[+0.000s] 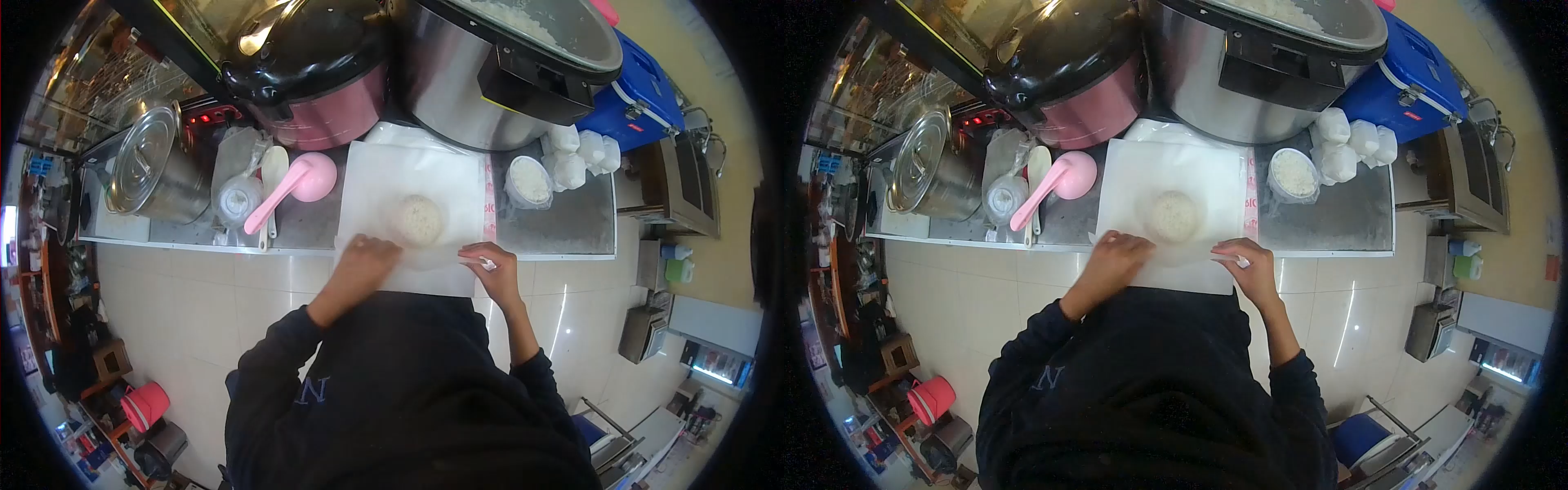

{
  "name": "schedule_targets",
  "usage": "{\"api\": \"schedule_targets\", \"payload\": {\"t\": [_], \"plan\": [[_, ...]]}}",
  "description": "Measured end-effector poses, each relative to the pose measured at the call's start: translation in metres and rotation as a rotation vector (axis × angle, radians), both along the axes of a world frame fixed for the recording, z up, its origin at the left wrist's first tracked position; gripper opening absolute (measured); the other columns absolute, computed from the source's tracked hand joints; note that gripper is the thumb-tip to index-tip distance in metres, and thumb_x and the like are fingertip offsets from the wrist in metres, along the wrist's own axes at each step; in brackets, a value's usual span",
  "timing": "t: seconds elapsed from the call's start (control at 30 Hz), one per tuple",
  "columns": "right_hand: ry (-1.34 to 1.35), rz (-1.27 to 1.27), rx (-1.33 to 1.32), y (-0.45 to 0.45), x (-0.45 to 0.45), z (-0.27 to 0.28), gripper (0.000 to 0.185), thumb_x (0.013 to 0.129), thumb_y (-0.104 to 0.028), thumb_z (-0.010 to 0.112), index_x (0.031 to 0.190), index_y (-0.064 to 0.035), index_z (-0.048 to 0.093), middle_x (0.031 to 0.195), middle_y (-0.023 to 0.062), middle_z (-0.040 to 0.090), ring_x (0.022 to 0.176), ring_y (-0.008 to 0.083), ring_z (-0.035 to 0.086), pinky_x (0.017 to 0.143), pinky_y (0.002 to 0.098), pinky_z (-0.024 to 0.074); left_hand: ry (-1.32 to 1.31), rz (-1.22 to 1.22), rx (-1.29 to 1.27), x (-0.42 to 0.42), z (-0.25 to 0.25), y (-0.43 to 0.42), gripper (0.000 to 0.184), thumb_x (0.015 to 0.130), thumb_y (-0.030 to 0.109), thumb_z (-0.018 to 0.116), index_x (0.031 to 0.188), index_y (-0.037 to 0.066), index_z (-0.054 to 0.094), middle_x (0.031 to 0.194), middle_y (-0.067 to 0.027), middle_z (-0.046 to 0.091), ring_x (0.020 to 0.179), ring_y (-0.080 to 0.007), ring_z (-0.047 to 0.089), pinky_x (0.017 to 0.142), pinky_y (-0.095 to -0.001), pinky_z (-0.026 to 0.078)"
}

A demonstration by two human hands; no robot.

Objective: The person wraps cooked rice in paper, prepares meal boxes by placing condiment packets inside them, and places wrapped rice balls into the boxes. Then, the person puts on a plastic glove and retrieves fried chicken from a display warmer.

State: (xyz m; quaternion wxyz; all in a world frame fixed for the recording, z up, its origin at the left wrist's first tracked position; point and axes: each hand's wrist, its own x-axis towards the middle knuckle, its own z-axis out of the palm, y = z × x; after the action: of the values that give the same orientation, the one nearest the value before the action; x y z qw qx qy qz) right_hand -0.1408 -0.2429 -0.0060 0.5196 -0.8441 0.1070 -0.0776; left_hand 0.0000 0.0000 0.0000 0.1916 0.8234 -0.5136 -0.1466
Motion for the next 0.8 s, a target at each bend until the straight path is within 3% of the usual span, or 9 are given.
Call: {"api": "schedule_targets", "payload": {"t": [0.07,0.2,0.3,0.4,0.47,0.57,0.7,0.77,0.8], "plan": [[-0.04,-0.063,0.028,0.002,0.001,-0.005,0.009,0.082,-0.005,0.064,0.088,-0.0007,0.068,0.09,0.0097,0.07,0.089,0.023,0.066,0.081,0.0306,0.0494,-0.063,0.132,-0.144,0.016,-0.019,0.02,0.022,0.079,0.019,0.068,0.099,0.009,0.066,0.093,-0.0086,0.068,0.089,-0.0239,0.064,0.086,-0.0381,0.043],[-0.07,-0.241,0.172,-0.002,0.004,-0.032,0.009,0.084,-0.008,0.064,0.086,0.001,0.067,0.076,0.0082,0.066,0.072,0.0115,0.061,0.068,0.0241,0.0463,0.474,0.378,-0.358,0.042,-0.027,0.048,0.017,0.082,0.015,0.068,0.096,0.006,0.062,0.071,-0.004,0.063,0.068,-0.0123,0.056,0.058,-0.0242,0.044],[-0.028,-0.375,0.236,-0.009,0.02,-0.054,0.015,0.086,-0.014,0.064,0.084,0.0004,0.067,0.064,0.0045,0.058,0.062,0.0057,0.052,0.056,0.0217,0.0393,0.817,0.639,-0.506,0.046,-0.055,0.04,0.018,0.086,0.018,0.065,0.096,0.004,0.06,0.067,-0.0023,0.057,0.063,-0.0086,0.052,0.056,-0.0235,0.042],[0.1,-0.424,0.073,-0.009,0.041,-0.053,0.021,0.087,-0.021,0.064,0.082,-0.0006,0.066,0.056,0.0018,0.051,0.055,0.0052,0.046,0.051,0.0222,0.0331,0.856,0.743,-0.792,0.039,-0.066,0.014,0.016,0.089,0.018,0.061,0.094,0.003,0.057,0.063,-0.0015,0.05,0.061,-0.0068,0.048,0.056,-0.024,0.041],[0.172,-0.426,0.036,-0.009,0.049,-0.058,0.024,0.086,-0.024,0.065,0.081,-0.0009,0.066,0.052,0.0019,0.049,0.052,0.0088,0.047,0.053,0.025,0.0336,0.631,0.803,-0.505,0.039,-0.075,0.014,0.013,0.091,0.016,0.057,0.094,0.004,0.057,0.065,-0.0035,0.053,0.062,-0.0113,0.051,0.061,-0.0267,0.042],[0.387,-0.425,-0.28,-0.009,0.058,-0.062,0.02,0.085,-0.021,0.065,0.09,-0.0018,0.065,0.065,0.0054,0.058,0.06,0.0167,0.053,0.062,0.0321,0.037,0.333,0.834,-0.322,0.036,-0.076,0.013,0.009,0.09,0.012,0.054,0.094,0.004,0.057,0.074,-0.0084,0.057,0.065,-0.0203,0.054,0.068,-0.032,0.043],[-0.137,-0.433,-0.592,0.018,0.056,-0.03,0.023,0.085,-0.01,0.059,0.106,-0.0035,0.056,0.099,0.0141,0.058,0.096,0.0256,0.054,0.08,0.0399,0.0399,-0.374,0.865,-0.643,0.024,-0.032,-0.001,0.013,0.085,0.004,0.055,0.098,0.003,0.055,0.095,-0.0141,0.059,0.072,-0.0298,0.056,0.073,-0.0389,0.043],[-0.288,-0.262,-0.691,0.037,0.044,-0.024,0.038,0.084,-0.006,0.056,0.121,-0.0024,0.05,0.12,0.0172,0.052,0.119,0.0313,0.047,0.098,0.0455,0.0352,-0.198,0.625,-0.686,-0.003,-0.02,0.005,0.02,0.082,0.0,0.057,0.102,0.003,0.052,0.099,-0.0144,0.057,0.074,-0.0276,0.056,0.073,-0.0376,0.044],[-0.23,0.069,-0.694,0.045,0.039,-0.014,0.046,0.083,-0.004,0.055,0.127,-0.0018,0.044,0.13,0.018,0.046,0.126,0.0318,0.04,0.103,0.0465,0.0308,-0.108,0.502,-0.698,-0.017,-0.016,0.009,0.024,0.081,-0.001,0.058,0.104,0.003,0.051,0.101,-0.0146,0.057,0.076,-0.0265,0.057,0.073,-0.037,0.044]]}}
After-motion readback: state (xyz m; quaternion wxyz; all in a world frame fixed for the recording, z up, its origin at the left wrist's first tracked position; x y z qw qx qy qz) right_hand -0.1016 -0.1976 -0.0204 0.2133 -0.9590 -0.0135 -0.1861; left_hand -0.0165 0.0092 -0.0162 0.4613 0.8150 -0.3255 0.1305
